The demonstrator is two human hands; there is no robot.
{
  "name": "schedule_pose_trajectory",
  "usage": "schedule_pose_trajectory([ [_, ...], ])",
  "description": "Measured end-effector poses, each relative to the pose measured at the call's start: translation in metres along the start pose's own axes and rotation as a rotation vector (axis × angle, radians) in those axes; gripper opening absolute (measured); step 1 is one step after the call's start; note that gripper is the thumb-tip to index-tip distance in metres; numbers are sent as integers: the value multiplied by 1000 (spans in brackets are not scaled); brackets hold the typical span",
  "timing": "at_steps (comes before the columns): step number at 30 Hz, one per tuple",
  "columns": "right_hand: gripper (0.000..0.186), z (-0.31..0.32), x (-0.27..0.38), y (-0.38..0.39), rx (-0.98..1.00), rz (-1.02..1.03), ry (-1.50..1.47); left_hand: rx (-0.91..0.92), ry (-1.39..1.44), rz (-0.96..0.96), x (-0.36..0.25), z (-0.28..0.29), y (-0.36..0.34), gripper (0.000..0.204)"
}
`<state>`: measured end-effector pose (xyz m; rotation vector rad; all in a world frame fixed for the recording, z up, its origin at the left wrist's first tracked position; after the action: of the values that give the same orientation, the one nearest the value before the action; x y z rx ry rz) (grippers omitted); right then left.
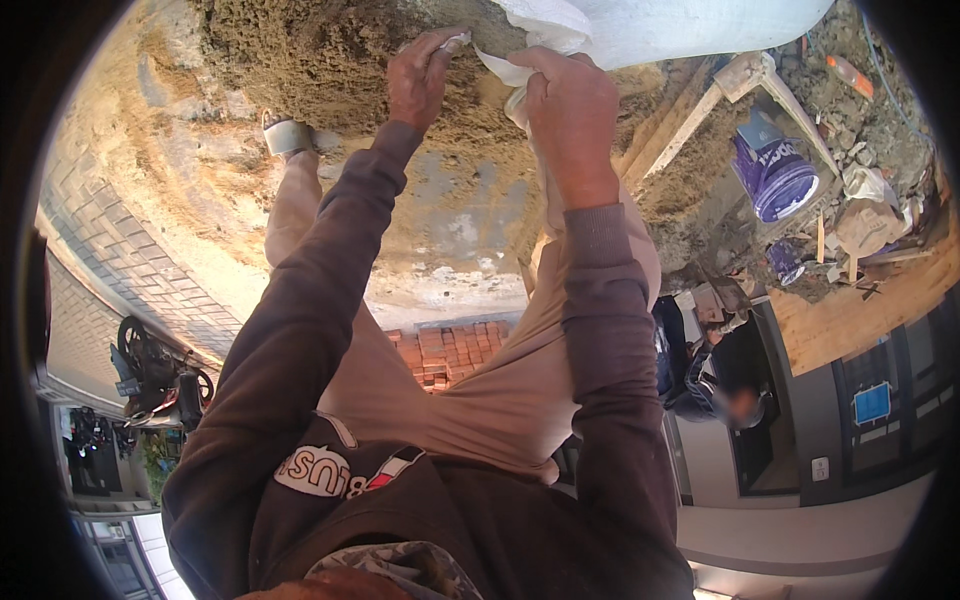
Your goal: The person ties a white sack filled with sand using both hands. They repeatedly adjust and tighten the knot to secure the contents. The person then walks briefly across the construction site and returns to the sack.
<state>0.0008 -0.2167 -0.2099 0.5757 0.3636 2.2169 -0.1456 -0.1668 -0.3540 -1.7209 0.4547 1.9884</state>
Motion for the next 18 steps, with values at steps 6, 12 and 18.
schedule_pose_trajectory([
  [6, 26, -1, 1, -4, 103, -177, -395, -32, 298, 220, 17, -26, -15, 24],
  [12, 25, 7, -24, -16, 39, -305, -947, 32, 637, 628, 47, -49, -17, 31],
  [18, 24, 5, -11, -38, -52, -226, -894, 99, 825, 570, 52, -61, -22, 34],
])
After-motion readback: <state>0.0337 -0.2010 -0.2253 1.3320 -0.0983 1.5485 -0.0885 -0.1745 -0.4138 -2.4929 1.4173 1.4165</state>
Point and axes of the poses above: each hand's wrist, its own y-axis away from the middle knuckle, its own z-axis out of the back of the hand, x = y × z, the point moved 6 cm from there along -y, towards the middle knuckle, and after that the axes turned 13 degrees about -z, right-handed, at the moved point
